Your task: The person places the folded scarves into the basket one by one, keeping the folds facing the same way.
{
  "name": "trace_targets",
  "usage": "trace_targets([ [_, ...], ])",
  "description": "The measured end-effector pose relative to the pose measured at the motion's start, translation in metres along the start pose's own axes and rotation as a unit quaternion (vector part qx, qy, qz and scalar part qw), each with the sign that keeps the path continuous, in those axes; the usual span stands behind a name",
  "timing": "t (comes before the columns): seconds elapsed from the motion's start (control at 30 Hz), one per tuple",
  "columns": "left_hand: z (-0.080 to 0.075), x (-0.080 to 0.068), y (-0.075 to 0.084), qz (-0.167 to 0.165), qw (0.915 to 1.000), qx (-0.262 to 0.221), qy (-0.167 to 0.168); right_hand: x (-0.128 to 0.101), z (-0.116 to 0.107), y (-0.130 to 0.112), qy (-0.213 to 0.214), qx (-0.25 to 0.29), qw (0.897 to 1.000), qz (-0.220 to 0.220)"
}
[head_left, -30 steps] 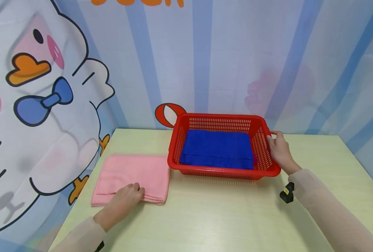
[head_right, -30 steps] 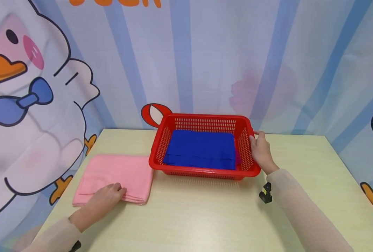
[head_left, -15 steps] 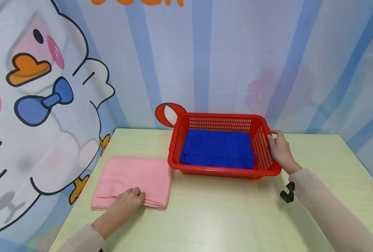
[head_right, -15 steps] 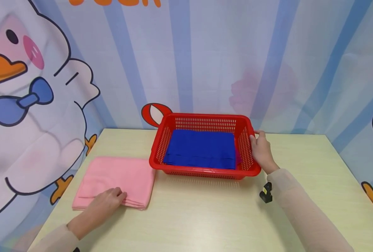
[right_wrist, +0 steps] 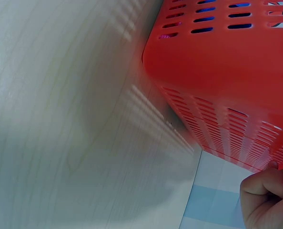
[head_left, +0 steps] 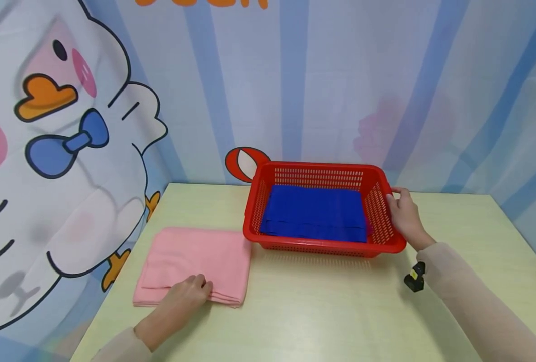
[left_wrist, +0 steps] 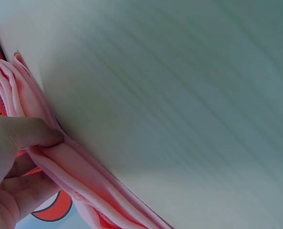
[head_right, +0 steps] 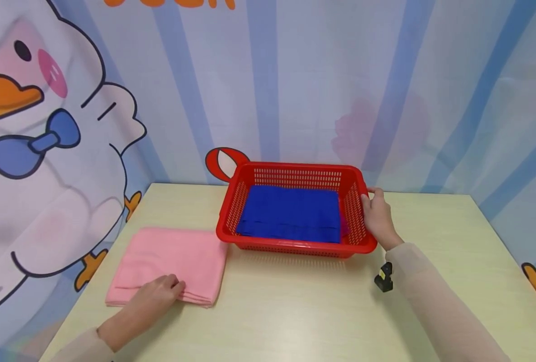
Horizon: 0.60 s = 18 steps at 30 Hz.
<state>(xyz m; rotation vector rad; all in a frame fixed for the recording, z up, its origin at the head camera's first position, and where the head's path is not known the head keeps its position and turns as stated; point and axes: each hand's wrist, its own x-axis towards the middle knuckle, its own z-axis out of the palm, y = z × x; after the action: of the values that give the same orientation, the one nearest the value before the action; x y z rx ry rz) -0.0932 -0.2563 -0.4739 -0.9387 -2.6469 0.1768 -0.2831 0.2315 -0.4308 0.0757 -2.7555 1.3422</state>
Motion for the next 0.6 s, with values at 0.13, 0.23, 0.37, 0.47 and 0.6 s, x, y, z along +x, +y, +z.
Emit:
trace_targets([
  [0.13, 0.001, -0.002, 0.002, 0.006, 0.9999, 0.002, 0.013, 0.000, 0.000, 0.000, 0.000, 0.000, 1.000, -0.001],
  [0.23, 0.001, -0.003, 0.005, 0.007, 0.9997, -0.001, 0.022, 0.000, 0.000, 0.000, -0.002, 0.003, 1.000, 0.000],
  [0.37, 0.002, -0.003, 0.008, 0.014, 0.9990, -0.002, 0.041, 0.000, 0.000, 0.000, -0.001, 0.000, 1.000, -0.002],
  [0.47, 0.002, -0.004, 0.010, 0.020, 0.9982, 0.002, 0.056, 0.000, 0.000, -0.001, 0.001, 0.000, 1.000, -0.001],
  [0.6, 0.002, -0.005, 0.012, 0.024, 0.9976, 0.009, 0.064, 0.000, 0.001, 0.000, 0.000, 0.001, 1.000, 0.001],
])
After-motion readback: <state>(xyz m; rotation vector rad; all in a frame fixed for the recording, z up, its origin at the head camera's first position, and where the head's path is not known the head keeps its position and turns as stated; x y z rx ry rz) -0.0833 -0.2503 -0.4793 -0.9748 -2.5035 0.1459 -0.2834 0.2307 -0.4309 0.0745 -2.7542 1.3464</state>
